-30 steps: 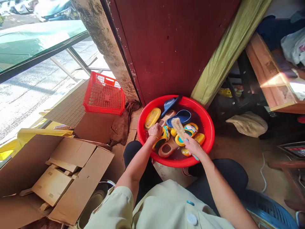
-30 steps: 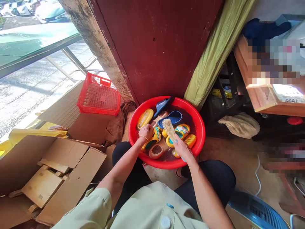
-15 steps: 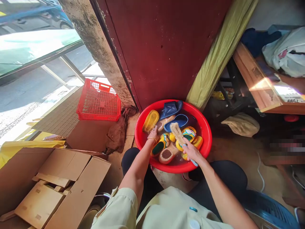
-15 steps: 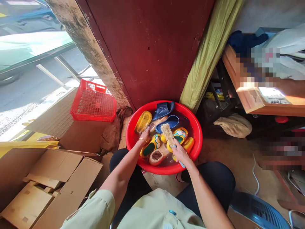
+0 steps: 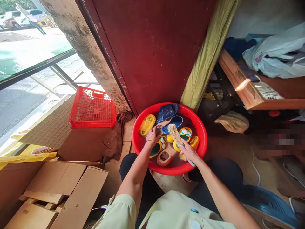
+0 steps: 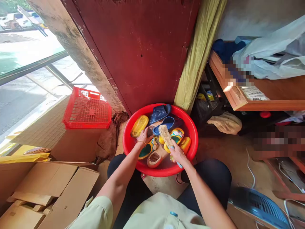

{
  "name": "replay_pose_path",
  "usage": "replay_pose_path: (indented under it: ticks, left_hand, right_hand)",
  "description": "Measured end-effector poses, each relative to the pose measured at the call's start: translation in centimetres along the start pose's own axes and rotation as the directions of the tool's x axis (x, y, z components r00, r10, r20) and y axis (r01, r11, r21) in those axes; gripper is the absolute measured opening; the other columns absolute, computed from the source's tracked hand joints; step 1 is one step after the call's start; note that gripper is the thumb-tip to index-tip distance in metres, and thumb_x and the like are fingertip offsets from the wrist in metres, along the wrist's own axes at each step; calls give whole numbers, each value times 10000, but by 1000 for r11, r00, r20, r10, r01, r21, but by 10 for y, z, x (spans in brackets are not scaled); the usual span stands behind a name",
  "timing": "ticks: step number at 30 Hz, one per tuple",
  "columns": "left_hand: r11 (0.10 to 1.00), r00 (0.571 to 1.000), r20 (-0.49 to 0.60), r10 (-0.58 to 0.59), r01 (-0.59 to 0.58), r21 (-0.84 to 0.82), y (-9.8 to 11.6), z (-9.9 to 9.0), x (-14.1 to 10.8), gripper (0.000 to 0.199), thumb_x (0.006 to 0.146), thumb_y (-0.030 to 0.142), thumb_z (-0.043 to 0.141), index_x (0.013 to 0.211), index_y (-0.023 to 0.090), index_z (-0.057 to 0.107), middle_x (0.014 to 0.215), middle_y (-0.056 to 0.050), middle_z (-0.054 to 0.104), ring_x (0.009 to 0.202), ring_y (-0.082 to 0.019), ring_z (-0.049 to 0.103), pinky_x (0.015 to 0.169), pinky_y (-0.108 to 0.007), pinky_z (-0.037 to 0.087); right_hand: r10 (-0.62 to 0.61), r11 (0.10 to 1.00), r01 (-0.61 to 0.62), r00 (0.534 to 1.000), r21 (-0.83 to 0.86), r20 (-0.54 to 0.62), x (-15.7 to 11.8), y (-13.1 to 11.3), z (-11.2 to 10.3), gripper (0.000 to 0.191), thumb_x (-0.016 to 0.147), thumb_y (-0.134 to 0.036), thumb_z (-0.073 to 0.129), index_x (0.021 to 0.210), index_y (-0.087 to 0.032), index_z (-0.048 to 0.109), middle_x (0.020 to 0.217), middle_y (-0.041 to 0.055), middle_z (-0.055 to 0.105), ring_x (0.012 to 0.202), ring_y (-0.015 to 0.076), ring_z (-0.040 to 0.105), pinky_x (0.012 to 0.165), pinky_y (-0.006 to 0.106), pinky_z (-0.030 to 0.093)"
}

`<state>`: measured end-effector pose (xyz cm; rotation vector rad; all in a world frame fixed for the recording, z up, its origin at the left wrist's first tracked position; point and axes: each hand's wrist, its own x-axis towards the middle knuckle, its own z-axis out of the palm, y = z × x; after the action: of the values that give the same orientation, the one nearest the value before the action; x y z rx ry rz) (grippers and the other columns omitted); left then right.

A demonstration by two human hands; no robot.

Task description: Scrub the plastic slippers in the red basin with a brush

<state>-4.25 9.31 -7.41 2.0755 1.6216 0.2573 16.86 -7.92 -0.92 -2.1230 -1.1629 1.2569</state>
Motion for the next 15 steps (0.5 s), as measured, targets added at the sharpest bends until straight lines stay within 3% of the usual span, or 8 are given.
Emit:
replay_pose_path:
  ticks: [7,15]
  left_hand:
    - [999,995,96,13,-9,-42,3,8,16,990,811,508,705,1575,158,181,1500,-250,432,1379,-351,482,1084,-405,407]
    - [994,998,-28,-57,54,-93,31,-18,14,862,792,699,624,1471,201,438,1349,-219,578,1225,-388,596,1011,-460,456]
  right_hand:
    - [0,1000,0,1000,-12,-18,-5,9,3,692,995,-340,421,1628,-264,152,801,-27,685,398,63,555,429,166,432]
    - [1,999,0,1000,46,-25,-2,12,2,669,1007,-332,393,1627,-251,154,812,-18,686,402,73,552,405,178,425]
